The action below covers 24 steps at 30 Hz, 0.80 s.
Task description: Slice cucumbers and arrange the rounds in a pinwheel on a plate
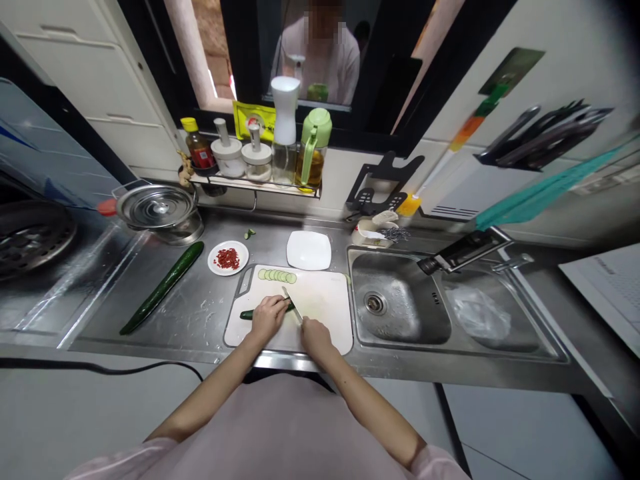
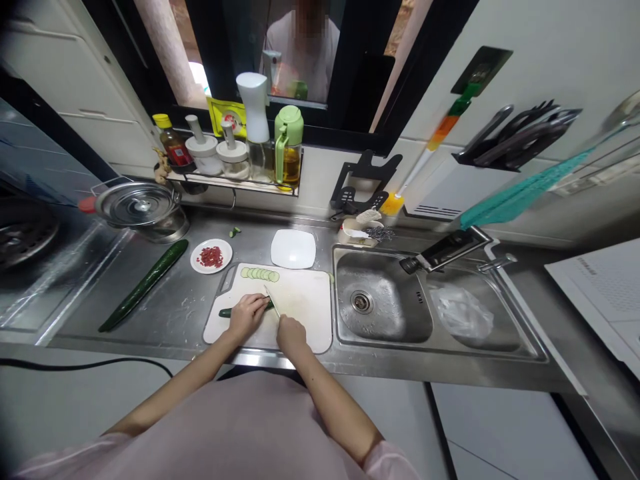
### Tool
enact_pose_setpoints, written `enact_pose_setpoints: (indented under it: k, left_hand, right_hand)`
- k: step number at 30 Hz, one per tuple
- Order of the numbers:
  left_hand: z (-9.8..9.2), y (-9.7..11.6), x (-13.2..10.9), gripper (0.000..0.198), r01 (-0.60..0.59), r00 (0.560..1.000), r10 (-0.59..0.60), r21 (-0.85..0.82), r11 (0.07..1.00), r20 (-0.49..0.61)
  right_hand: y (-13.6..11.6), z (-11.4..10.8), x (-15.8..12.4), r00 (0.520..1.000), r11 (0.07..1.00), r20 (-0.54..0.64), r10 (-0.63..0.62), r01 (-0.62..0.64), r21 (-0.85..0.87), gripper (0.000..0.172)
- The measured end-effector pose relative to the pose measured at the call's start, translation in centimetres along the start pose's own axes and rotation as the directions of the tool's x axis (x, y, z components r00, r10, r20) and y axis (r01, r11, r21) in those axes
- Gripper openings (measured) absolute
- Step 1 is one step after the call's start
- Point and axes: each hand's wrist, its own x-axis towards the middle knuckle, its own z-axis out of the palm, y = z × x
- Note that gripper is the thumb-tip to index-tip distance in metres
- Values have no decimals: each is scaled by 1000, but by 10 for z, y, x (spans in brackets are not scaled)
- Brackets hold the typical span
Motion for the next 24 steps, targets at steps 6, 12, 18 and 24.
enact_pose_setpoints:
  k: [6, 12, 18, 24]
  left_hand:
    - [2, 0, -1, 25, 13, 1000, -13, -14, 1000, 25]
    - [-1, 4, 0, 28, 48, 997, -46, -30, 998, 67]
    - [-5, 6, 5, 28, 122, 988, -116, -57, 991, 99]
    - [-6, 1, 10, 28, 188, 980, -177, -153, 970, 86]
  right_hand:
    - [0, 7, 6, 1000, 1000, -15, 13, -13, -2, 33]
    - [2, 15, 11, 999, 999, -45, 30, -31, -19, 33]
    - [7, 12, 6, 996, 1000, -91, 24, -24, 1, 31]
    - [22, -4, -4, 973, 999, -229, 32, -34, -7, 31]
